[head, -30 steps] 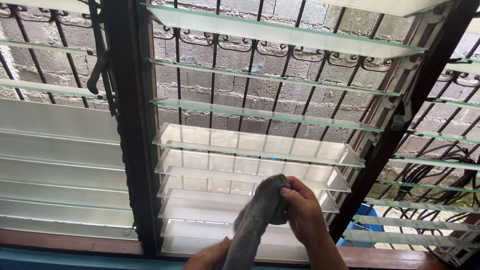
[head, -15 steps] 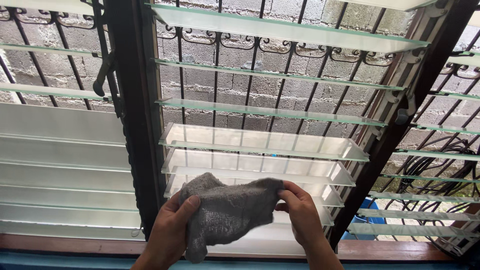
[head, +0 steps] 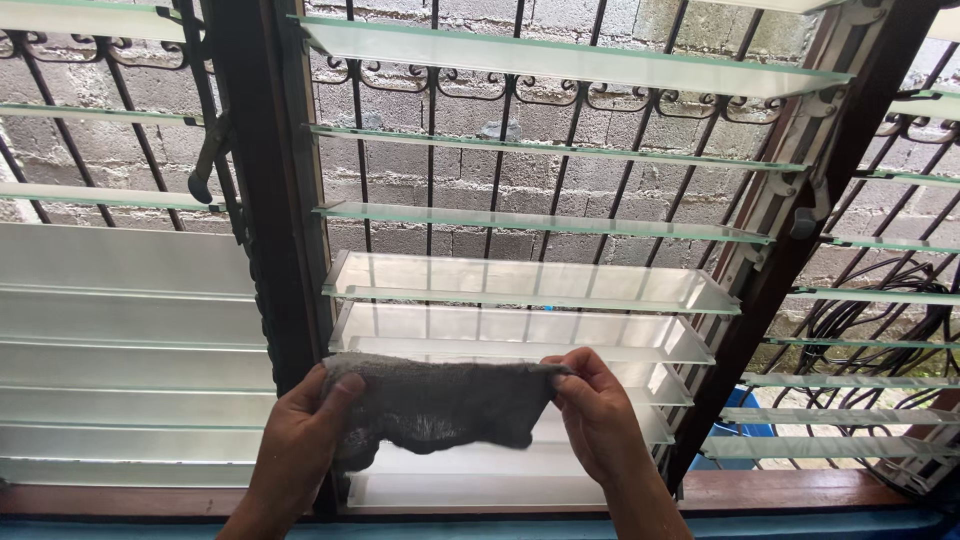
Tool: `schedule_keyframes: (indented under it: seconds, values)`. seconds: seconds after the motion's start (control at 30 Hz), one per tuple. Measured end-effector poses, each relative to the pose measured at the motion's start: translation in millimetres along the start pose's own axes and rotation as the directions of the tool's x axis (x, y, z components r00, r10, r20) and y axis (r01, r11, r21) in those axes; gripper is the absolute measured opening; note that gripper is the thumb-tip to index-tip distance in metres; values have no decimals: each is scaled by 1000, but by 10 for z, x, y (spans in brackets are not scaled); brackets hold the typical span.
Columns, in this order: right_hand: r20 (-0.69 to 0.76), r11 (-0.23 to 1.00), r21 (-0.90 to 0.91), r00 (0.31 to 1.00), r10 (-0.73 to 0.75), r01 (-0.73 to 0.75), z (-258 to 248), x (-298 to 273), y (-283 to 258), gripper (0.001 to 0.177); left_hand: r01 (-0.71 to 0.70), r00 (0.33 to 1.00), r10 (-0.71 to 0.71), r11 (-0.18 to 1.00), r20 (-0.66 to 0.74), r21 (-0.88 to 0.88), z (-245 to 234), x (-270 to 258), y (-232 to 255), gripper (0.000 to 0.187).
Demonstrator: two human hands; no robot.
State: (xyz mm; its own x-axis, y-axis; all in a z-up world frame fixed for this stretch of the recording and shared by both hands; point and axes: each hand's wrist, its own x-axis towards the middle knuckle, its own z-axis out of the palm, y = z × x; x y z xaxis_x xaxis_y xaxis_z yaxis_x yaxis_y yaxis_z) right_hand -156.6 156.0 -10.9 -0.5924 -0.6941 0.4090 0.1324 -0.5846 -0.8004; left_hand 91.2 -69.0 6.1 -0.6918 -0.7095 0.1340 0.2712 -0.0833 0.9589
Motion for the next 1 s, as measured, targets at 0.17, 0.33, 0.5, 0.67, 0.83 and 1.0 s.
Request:
schedule_keyframes:
  seconds: [0.17,0.33,0.5,0.67,0.83,1.0]
  values:
    - [-49,991,-30,990,-130,129,188,39,-102,7,-182,982,189,957,-12,226,-71,113,-190,35]
    - [-184,991,-30,974,-134,130,378,36,-221,9,-293,956,294,954,4,62,-19,60,-284,34]
    - [-291,982,-123,941,-175,144,354,3,-211,14,-244,967,239,968,-86,-56,66,-20,-285,30]
    - [-281,968,-192,936,-211,161,180,4,-105,15,-156,984,122,944,-132,-290,71,-52,-370,31]
    - [-287,956,-219,923,-256,197,245,-51,-64,13,-239,950,158,923,-271,-302,78,-79,-460,24]
    - [-360,835,-235,753,-550,498,617,-279,64,18,-617,764,519,761,-383,-200,210,-99,-428,21]
